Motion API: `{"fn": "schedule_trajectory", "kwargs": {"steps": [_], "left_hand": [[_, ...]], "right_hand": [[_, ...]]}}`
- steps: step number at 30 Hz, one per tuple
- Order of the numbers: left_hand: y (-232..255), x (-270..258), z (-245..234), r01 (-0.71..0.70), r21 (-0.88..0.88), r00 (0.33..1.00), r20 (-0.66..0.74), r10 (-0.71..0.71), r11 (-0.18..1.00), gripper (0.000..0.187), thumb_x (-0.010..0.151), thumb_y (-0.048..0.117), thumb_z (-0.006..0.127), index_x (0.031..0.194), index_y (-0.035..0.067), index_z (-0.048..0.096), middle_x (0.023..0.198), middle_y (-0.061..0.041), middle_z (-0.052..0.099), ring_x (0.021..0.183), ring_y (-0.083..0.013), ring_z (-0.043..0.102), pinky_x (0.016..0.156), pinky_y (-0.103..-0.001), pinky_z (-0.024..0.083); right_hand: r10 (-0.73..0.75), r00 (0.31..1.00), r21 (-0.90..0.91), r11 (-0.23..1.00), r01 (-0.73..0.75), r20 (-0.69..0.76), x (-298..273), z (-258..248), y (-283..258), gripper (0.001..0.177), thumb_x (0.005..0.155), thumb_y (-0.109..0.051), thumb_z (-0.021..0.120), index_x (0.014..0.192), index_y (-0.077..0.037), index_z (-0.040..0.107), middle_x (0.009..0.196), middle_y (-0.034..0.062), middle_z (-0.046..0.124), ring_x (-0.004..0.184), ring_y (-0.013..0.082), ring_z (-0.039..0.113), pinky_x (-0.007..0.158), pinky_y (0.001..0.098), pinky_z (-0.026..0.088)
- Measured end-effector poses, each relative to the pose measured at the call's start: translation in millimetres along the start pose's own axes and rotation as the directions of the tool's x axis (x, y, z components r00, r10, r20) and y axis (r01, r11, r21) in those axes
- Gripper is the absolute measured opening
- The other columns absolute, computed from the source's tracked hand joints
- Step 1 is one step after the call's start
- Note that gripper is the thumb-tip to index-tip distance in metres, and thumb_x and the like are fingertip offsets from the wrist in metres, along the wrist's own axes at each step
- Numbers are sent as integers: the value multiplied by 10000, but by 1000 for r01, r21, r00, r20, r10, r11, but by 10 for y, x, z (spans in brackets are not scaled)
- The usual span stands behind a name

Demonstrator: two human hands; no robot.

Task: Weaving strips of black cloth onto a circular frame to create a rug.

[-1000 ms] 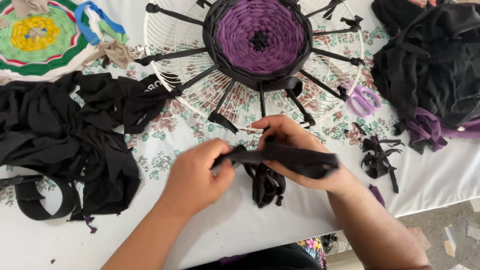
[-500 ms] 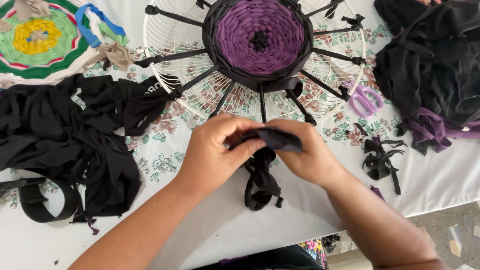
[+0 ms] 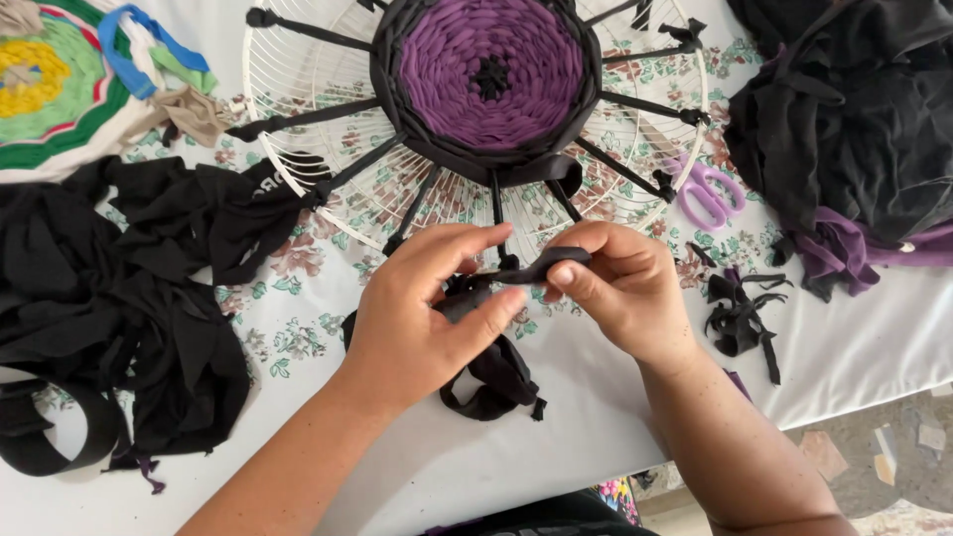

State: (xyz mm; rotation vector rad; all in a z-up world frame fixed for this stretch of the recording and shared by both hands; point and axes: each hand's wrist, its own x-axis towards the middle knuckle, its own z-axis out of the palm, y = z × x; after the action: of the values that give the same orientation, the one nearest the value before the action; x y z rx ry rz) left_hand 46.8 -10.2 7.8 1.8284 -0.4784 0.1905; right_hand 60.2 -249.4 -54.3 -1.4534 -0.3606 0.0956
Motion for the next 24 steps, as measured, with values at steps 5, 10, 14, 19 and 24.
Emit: {"fn": "schedule_trajectory", "kwargs": {"steps": [5,10,14,19,24], "left_hand": [[-150,-139,144,-30,-36,1000,2,30,999,171,877,177,799,978,51,744,854,-1,725,766,-78,634,674,-253,507],[-278,-241,222,369,-392,929,148,-338,843,133,947,144,762,990,18,755,729,48,665,614,-7,545,549,-195,449],[-305,-231,221,362,-422,932,162,-324,831,139,943,140,745,1022,26,736,734,59,651,625,2,538,552,-190,446],[-303,-224,237,317,-443,948,138,-286,838,126,972,138,735,1005,17,719,834,42,702,717,-4,624,649,-187,523],[-218,-164,127,88,-185,995,-22,-94,979,125,969,154,737,1037,57,695,876,38,723,748,-19,651,693,-191,544]], "right_hand": [[33,999,-13,999,-33,25,-75,16,61,119,994,-74,716,1059,20,682,935,61,718,786,105,654,701,262,550],[125,992,146,982,-123,-2,-55,-9,29,173,1018,-134,650,1083,21,690,962,81,749,775,125,676,710,286,571],[71,997,169,983,-76,36,-56,-25,39,181,1081,-133,634,1105,35,697,972,88,731,833,138,658,772,299,556],[86,996,234,968,-92,36,-37,40,-51,226,1047,-165,594,1160,6,688,1096,99,717,979,151,669,898,294,558],[102,986,441,897,-34,-130,93,166,-364,103,1034,-153,537,1112,-88,517,1119,177,696,1075,267,733,955,433,627]]}}
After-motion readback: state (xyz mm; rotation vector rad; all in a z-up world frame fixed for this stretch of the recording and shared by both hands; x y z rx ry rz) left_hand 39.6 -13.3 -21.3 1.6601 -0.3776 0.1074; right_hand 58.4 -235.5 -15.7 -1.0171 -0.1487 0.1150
